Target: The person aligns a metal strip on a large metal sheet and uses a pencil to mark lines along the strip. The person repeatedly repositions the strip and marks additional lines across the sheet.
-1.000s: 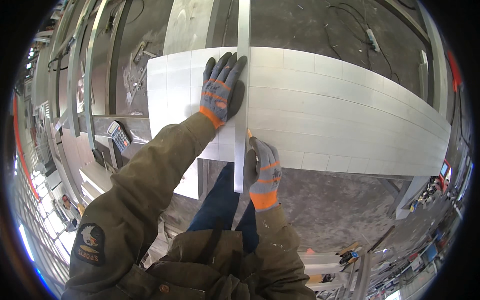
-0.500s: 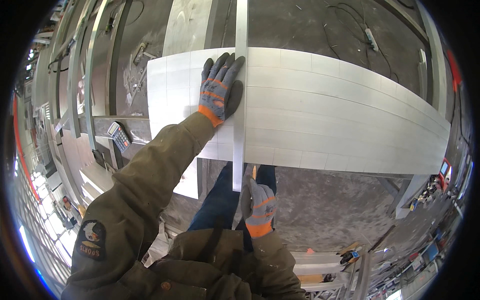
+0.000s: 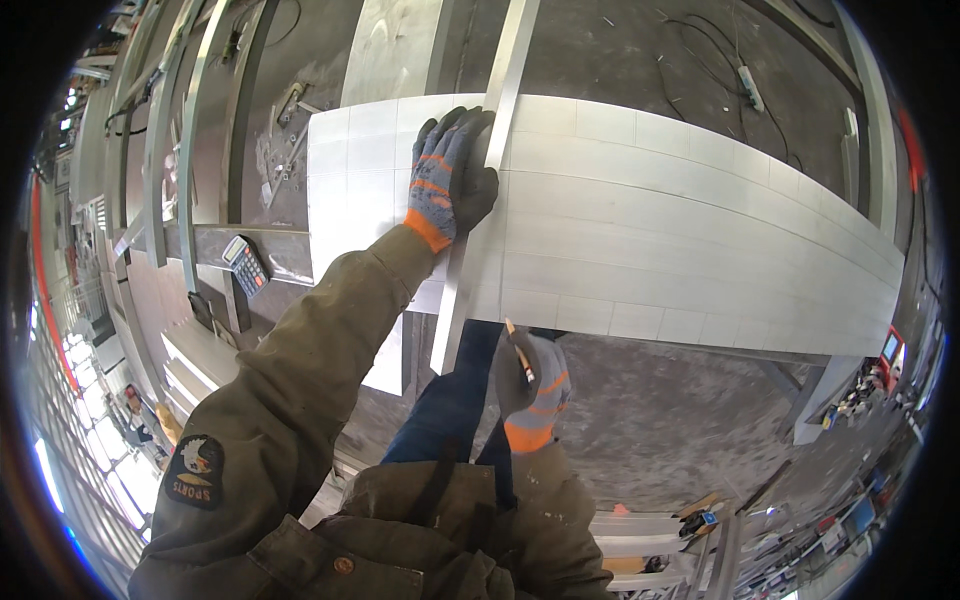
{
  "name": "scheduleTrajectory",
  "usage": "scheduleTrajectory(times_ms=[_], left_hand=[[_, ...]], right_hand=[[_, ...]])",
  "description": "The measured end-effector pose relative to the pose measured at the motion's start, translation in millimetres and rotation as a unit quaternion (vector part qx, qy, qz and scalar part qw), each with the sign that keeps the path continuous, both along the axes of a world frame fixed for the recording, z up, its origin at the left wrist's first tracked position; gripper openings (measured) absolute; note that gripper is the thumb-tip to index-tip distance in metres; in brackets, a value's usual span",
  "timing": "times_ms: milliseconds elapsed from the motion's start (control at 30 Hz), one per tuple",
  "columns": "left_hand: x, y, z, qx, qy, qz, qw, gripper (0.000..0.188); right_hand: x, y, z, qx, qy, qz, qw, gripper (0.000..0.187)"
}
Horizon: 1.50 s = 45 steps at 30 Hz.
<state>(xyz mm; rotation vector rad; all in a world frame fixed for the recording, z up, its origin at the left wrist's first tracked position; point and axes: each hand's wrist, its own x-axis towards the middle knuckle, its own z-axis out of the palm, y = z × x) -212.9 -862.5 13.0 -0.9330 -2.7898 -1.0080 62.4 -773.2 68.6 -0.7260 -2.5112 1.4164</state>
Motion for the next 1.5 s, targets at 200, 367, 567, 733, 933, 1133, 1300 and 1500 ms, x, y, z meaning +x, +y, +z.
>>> scheduleTrajectory(times_ms=[200, 367, 567, 733, 933, 1133, 1300, 1500], left_hand=[[1, 1, 0, 0.007, -0.002, -0.001, 1.0, 0.068], [3, 1, -1, 0.012, 0.007, -0.003, 1.0, 0.067], [2, 2, 0, 0.009, 0.002, -0.002, 1.0, 0.064], [2, 1, 0, -0.013, 0.023, -0.006, 1.0, 0.062], [10, 20, 2, 0.013, 0.019, 0.05, 0.999, 0.054], [30, 69, -2, 0.082, 0.015, 0.099, 0.992, 0.052], [45, 98, -1, 0.14, -0.02, 0.074, 0.987, 0.055], [31, 97, 0, 0.079, 0.015, 0.071, 0.994, 0.054]], right_hand=[[-26, 3, -15, -0.012, 0.034, 0.023, 0.999, 0.025], [-26, 5, -17, 0.026, 0.048, 0.064, 0.997, 0.03], [-28, 5, -16, 0.027, 0.057, 0.063, 0.996, 0.034], [-17, 8, -11, 0.022, 0.029, 0.06, 0.998, 0.042], [4, -17, 1, 0.047, 0.047, 0.055, 0.996, 0.039], [12, -37, -13, 0.118, -0.007, 0.02, 0.993, 0.073], [19, -42, -23, 0.055, -0.031, -0.005, 0.998, 0.067], [22, -27, -25, 0.12, -0.022, -0.034, 0.992, 0.055]])
